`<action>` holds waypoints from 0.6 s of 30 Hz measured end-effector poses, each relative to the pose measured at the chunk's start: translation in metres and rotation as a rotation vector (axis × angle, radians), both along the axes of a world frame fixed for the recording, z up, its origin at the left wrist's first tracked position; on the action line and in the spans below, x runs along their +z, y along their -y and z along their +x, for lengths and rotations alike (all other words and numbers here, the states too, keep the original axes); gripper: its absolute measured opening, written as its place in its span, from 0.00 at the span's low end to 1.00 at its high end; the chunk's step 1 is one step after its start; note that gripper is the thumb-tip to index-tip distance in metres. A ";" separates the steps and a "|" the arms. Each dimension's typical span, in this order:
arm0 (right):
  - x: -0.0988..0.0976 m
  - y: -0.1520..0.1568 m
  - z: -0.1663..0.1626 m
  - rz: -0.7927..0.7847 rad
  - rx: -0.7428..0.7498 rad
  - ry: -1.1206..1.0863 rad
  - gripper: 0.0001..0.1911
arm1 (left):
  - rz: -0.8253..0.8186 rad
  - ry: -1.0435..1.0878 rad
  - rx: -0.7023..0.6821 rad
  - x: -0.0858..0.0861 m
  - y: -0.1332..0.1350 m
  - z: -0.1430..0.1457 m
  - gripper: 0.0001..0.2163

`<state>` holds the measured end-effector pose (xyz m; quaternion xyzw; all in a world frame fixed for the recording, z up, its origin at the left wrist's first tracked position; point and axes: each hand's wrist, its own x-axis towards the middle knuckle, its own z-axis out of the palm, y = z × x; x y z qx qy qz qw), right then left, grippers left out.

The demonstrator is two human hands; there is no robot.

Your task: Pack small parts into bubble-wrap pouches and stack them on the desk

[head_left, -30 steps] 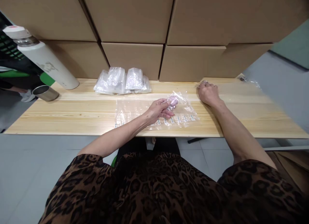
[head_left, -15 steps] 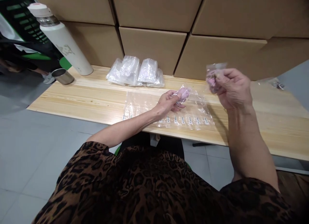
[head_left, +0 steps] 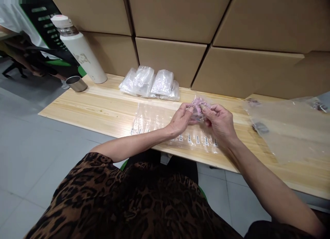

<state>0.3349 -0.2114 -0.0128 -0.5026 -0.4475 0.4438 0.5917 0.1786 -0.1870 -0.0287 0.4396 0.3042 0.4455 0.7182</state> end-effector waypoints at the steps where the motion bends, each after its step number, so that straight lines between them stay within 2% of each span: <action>1: 0.001 0.001 0.000 -0.011 0.009 -0.005 0.29 | 0.015 0.001 -0.010 -0.001 0.000 -0.001 0.12; 6: 0.001 0.004 -0.001 -0.073 0.044 -0.022 0.31 | 0.142 0.029 -0.064 -0.005 -0.001 -0.003 0.21; 11: -0.003 0.003 0.001 -0.060 0.081 -0.008 0.31 | 0.213 -0.069 -0.037 -0.011 -0.002 -0.005 0.21; 15: -0.002 0.003 0.000 0.022 0.055 -0.006 0.25 | 0.279 -0.056 0.014 -0.010 -0.001 -0.005 0.20; 18: -0.002 0.005 -0.001 0.100 0.091 0.009 0.23 | 0.287 0.011 0.010 -0.005 0.001 -0.004 0.23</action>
